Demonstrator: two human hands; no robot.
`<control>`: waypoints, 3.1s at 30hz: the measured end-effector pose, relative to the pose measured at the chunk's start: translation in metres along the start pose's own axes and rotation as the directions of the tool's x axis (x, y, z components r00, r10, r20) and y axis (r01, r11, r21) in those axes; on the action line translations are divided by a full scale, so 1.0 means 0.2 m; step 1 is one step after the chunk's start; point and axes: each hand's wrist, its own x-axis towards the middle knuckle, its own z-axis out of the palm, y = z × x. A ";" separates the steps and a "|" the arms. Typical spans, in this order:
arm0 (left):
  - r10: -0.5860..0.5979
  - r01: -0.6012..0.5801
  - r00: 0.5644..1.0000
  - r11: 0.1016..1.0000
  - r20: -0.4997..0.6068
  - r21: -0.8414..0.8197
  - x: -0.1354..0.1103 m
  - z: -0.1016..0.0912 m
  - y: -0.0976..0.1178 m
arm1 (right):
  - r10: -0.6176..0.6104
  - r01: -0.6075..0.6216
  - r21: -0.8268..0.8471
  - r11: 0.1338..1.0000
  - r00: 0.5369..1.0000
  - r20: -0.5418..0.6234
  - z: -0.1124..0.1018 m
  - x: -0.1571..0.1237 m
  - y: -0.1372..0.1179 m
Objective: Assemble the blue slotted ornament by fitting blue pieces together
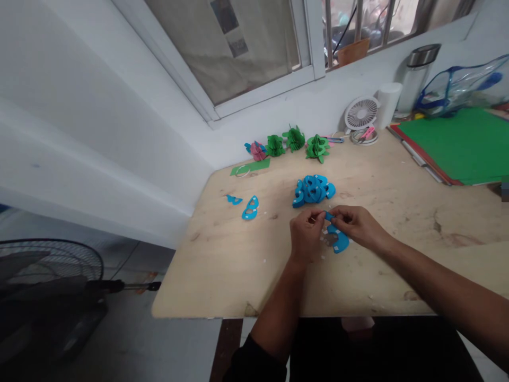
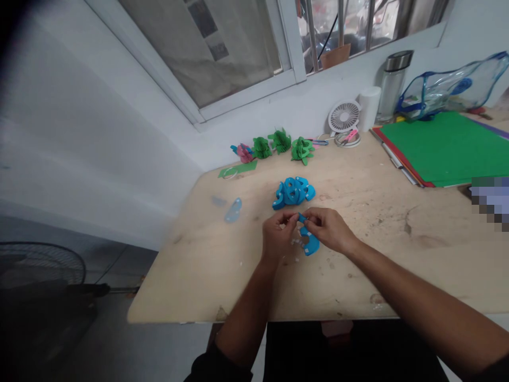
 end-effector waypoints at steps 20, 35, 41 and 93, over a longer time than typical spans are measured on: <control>0.217 -0.214 0.976 0.954 0.009 0.210 -0.02 0.01 -0.01 | 0.031 -0.037 0.144 0.989 0.999 0.044 -0.02 0.01 -0.01; 0.349 -0.364 0.931 0.884 0.104 0.294 0.01 -0.04 -0.05 | 0.059 -0.073 0.193 0.978 0.995 0.079 -0.04 0.01 -0.02; 0.397 -0.407 0.913 0.857 0.099 0.315 0.01 -0.02 -0.05 | 0.066 -0.083 0.217 0.973 0.994 0.086 -0.03 0.01 -0.01; -0.032 0.035 0.973 0.999 0.228 -0.013 0.03 -0.03 -0.03 | 0.220 -0.116 0.357 0.927 0.939 -0.265 -0.08 0.01 -0.11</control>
